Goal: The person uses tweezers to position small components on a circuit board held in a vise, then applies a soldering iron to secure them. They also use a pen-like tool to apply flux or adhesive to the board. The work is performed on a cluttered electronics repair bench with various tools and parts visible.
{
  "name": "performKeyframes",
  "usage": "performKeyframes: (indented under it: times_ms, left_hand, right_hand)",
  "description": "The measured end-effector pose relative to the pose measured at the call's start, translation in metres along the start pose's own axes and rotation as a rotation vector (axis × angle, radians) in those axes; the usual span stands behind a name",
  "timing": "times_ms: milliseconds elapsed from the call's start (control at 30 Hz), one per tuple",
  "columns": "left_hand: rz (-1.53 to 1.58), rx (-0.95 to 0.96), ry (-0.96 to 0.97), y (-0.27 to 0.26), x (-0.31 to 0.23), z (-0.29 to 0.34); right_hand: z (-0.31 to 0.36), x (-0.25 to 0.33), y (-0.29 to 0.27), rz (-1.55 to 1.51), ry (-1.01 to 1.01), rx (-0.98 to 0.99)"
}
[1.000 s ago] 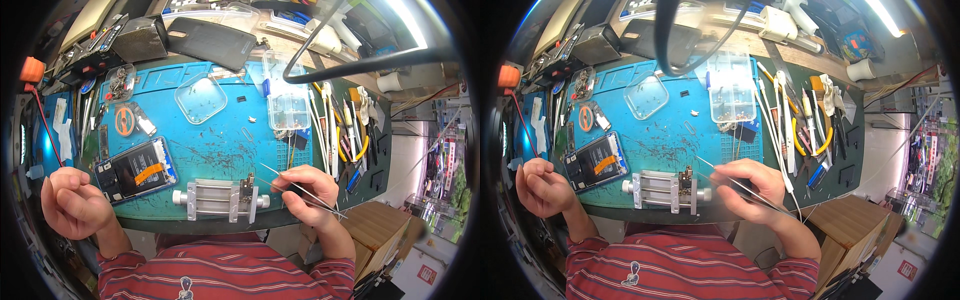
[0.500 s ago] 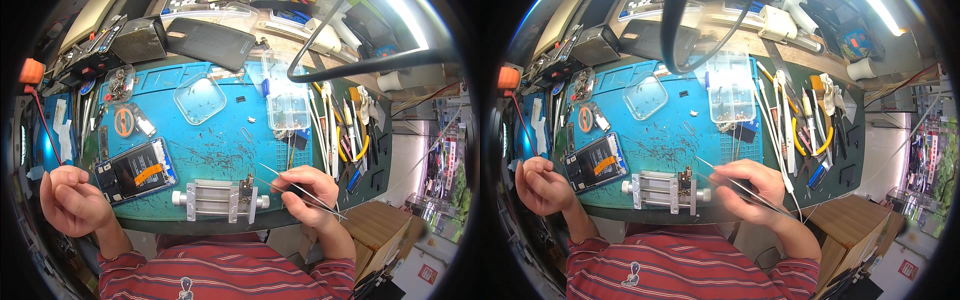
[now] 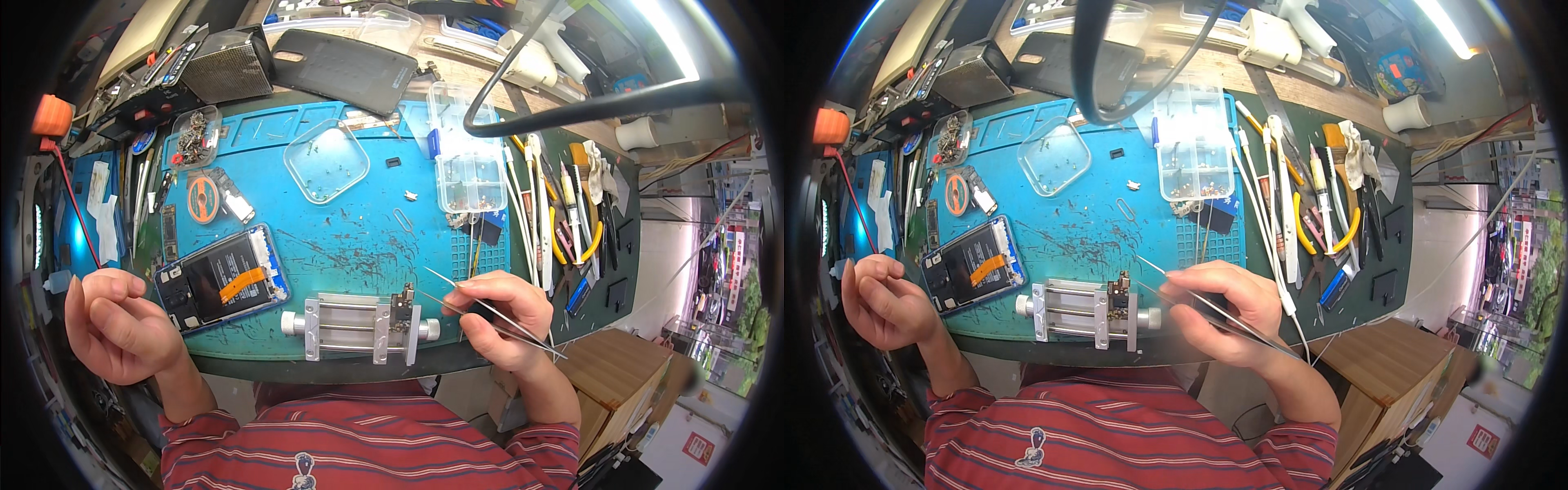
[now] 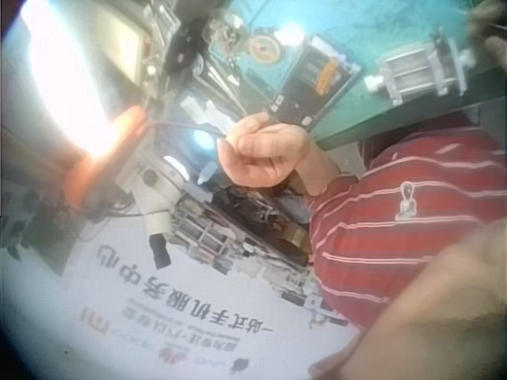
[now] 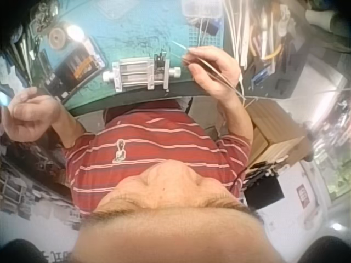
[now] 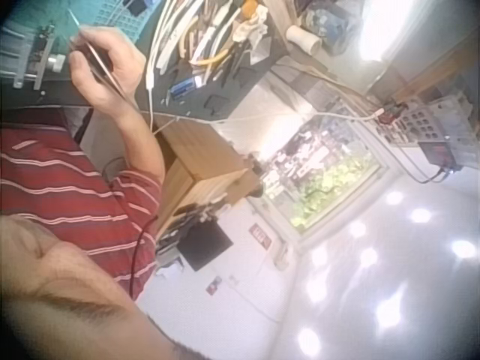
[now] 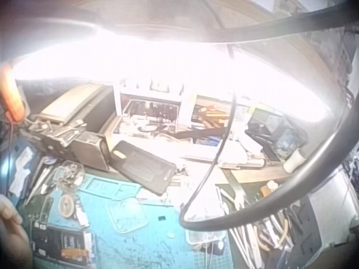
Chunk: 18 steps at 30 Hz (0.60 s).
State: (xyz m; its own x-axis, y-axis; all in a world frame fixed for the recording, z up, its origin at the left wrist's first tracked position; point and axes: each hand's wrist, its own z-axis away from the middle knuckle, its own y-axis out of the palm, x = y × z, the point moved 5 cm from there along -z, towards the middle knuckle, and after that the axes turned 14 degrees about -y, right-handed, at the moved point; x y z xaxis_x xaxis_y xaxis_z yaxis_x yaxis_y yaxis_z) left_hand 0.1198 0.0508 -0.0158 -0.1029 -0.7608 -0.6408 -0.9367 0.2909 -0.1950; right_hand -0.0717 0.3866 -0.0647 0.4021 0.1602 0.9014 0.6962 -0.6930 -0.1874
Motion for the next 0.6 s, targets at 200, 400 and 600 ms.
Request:
performKeyframes:
  times_ms: [200, 400, 600]
  left_hand:
    - [0.014, 0.003, 0.001, 0.0025, -0.0005, 0.0003]
    - [0.013, 0.008, -0.004, 0.0052, -0.0018, -0.0002]
    - [-0.004, 0.006, -0.012, 0.0083, -0.0030, -0.0002]
  right_hand:
    - [0.0008, 0.0002, -0.0001, 0.001, 0.004, 0.000]
    - [-0.0001, 0.0008, 0.0011, 0.027, 0.002, 0.014]
    - [-0.0011, 0.0014, 0.0012, 0.024, -0.007, 0.006]
